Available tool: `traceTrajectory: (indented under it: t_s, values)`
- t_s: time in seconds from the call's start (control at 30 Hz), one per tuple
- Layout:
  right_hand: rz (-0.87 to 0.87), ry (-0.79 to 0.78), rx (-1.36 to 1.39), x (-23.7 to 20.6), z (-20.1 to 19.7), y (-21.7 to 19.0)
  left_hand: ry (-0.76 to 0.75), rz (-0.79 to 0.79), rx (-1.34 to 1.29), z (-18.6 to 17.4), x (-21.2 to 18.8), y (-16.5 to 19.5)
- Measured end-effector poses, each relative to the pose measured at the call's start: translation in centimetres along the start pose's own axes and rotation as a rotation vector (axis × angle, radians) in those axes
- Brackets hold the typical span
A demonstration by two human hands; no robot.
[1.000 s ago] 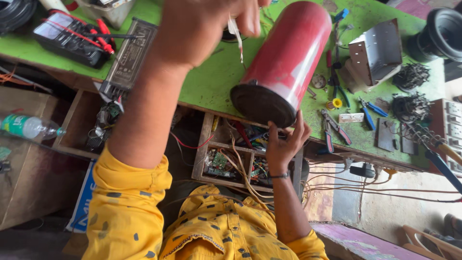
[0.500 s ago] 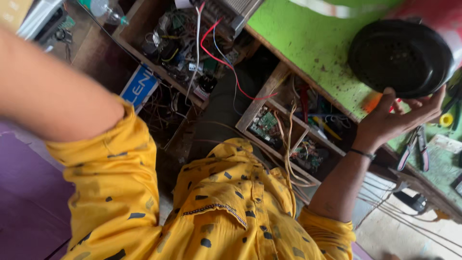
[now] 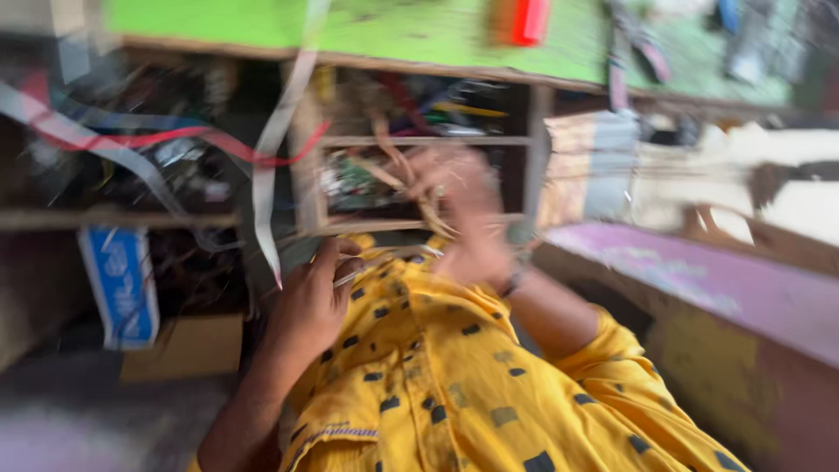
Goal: The person assembles a speaker by connecting wires to a circuit board, inserting the speaker into a red enclosure, and securing it with screws. They then strip and connect additional wires to the speaker terminals.
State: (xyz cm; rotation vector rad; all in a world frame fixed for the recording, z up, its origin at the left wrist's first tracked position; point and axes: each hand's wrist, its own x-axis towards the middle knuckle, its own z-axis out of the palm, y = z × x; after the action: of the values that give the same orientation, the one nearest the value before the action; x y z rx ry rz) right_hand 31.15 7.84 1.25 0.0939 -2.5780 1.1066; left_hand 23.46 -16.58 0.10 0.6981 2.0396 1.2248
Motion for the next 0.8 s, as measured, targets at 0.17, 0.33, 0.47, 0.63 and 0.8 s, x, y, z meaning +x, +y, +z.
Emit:
traceTrajectory:
  t_s: [0.17, 0.33, 0.47, 0.63, 0.8]
  values:
    - [0.244, 0.101, 0.093, -3.4, 2.8, -3.4, -0.136, -0.002, -0.288, 3.2, 3.5, 0.8]
    - [0.299, -0.214, -0.179, -3.3, -1.3, -1.1, -0.475, -0.086, -0.342, 0.2, 3.6, 1.2]
    - [-0.219, -0.125, -0.387, -4.5, -2.5, -0.9, -0.599, -0.282, -0.762, 1.6, 3.7, 0.5]
    - [0.319, 0.928, 0.213, -9.4, -6.4, 8.1, -0.526, -0.205, -0.759, 1.9, 3.7, 0.4]
    - [0.838, 1.076, 0.391, -16.7, -15.4, 22.1, -0.113, -0.065, -0.883, -5.9, 1.4, 0.2]
